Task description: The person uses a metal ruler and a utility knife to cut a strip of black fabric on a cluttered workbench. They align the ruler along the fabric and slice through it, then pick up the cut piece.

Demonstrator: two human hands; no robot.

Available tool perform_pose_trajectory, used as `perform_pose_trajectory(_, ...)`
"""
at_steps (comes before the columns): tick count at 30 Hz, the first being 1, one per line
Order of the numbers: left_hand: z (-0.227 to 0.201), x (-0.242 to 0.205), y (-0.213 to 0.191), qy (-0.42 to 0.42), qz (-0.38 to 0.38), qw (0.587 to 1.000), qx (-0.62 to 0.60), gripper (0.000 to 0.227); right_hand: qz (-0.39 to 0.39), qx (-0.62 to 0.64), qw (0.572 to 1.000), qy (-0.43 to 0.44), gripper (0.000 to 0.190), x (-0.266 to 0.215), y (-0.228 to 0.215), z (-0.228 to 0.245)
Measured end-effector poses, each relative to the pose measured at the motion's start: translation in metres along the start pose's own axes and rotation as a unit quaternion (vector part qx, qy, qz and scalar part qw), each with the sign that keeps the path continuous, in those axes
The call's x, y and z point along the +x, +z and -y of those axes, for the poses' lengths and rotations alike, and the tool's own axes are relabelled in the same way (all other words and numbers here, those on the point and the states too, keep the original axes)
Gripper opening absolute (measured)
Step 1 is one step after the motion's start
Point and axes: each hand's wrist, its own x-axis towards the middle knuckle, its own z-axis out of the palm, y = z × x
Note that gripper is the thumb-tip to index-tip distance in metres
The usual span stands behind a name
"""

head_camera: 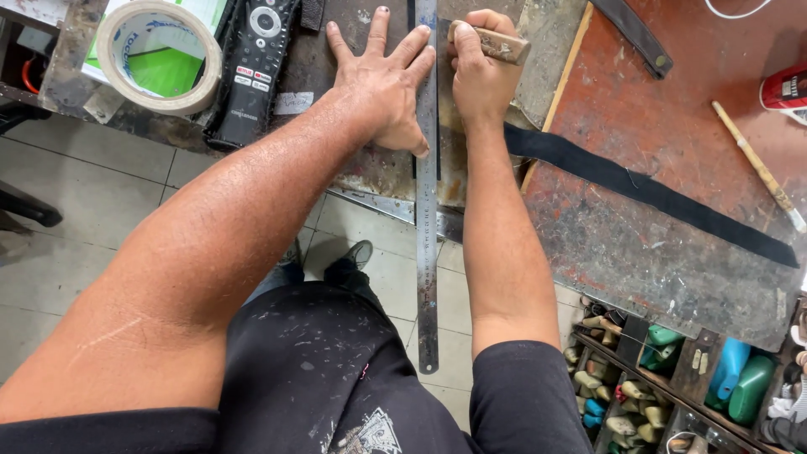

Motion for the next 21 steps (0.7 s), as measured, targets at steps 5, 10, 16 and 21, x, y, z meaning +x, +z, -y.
perform_pose_trajectory(5, -0.001, -0.001, 0.000, -0.003, 0.002, 1.000, 0.005, 0.131, 0.009, -0.007, 0.999, -0.034, 0.005, 0.001, 0.002, 0.007)
perform_pose_trajectory(10, -0.001, -0.002, -0.002, 0.004, 0.006, 1.000, 0.003, 0.127, 0.026, -0.101, 0.994, -0.021, 0.010, 0.005, -0.001, 0.020)
perform_pose_trajectory(16, 0.002, 0.001, 0.003, 0.006, -0.001, 1.000, 0.005, 0.126, 0.060, -0.175, 0.983, 0.000, 0.008, -0.021, -0.016, 0.048)
perform_pose_trajectory(21, 0.000, -0.006, -0.001, 0.015, 0.002, 1.000, 0.006, 0.125, 0.074, -0.191, 0.978, 0.032, 0.009, -0.072, -0.042, 0.067)
